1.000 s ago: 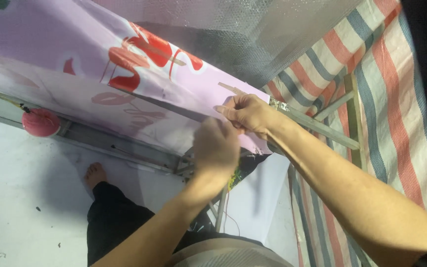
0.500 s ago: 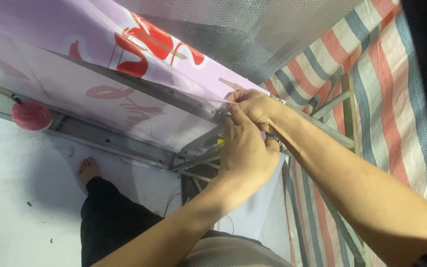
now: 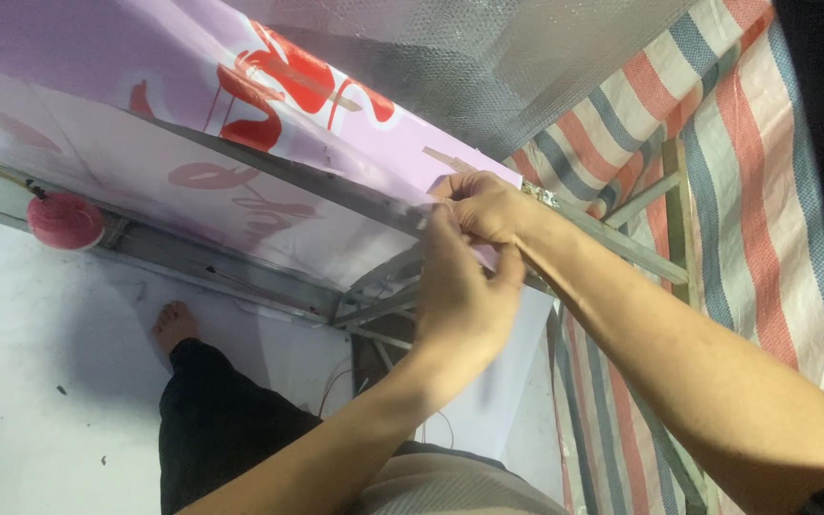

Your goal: Applying a large decorative vinyl sticker to a metal frame by peeling the backing and smoothing it out with hands.

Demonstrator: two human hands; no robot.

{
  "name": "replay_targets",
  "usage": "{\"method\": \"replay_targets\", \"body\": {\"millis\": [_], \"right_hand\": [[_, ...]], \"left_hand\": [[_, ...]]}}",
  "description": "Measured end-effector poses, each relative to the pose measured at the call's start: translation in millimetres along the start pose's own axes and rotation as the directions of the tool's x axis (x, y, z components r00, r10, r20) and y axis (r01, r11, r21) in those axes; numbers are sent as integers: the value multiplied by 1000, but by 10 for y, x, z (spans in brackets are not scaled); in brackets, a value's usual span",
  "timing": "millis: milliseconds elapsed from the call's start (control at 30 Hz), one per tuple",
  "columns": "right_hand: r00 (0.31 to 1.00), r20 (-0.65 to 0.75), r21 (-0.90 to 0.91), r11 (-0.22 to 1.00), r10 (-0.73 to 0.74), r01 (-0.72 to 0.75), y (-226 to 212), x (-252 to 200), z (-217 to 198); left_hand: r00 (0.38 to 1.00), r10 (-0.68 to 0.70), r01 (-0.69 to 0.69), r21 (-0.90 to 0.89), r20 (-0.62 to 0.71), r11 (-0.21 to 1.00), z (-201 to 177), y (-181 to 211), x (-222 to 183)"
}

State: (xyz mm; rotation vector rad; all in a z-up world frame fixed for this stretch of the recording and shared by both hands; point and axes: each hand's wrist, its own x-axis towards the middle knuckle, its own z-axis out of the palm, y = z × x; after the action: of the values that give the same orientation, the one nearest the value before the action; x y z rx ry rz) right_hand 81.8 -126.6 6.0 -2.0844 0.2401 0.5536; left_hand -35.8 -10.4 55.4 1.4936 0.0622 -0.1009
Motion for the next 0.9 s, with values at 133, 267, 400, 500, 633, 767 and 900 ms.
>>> {"method": "replay_targets", "body": {"millis": [133,267,400,500,633,767,900], "right_hand": [[995,11,-43,994,-97,98,14,-31,34],[958,-26,-59,957,-286,284,-3,-135,138],[942,-126,-365,898,-311,247,-233,-543,179],[932,-111,-356,889,-346,288,-161,-478,34],[872,-55,-446,793,-486,414,-242,-575,25],[810,-41,-675,614,-585,409,-307,-650,187],[808,-79,-709,602,-585,367,-217,-582,276]], "left_hand": [[927,-373,355,-358,18,864,-256,47,-19],[829,-559,525,-353,6,774,-451,-66,-43],[864,-488,477,-108,-122,872,-463,-690,51],[904,-410,401,-93,-123,911,-417,-957,86],[954,-285,277,-89,-96,957,-440,-1176,139],[954,-286,275,-111,-90,955,-462,-1039,123],[957,-281,273,-95,-74,957,-509,-964,94]]}}
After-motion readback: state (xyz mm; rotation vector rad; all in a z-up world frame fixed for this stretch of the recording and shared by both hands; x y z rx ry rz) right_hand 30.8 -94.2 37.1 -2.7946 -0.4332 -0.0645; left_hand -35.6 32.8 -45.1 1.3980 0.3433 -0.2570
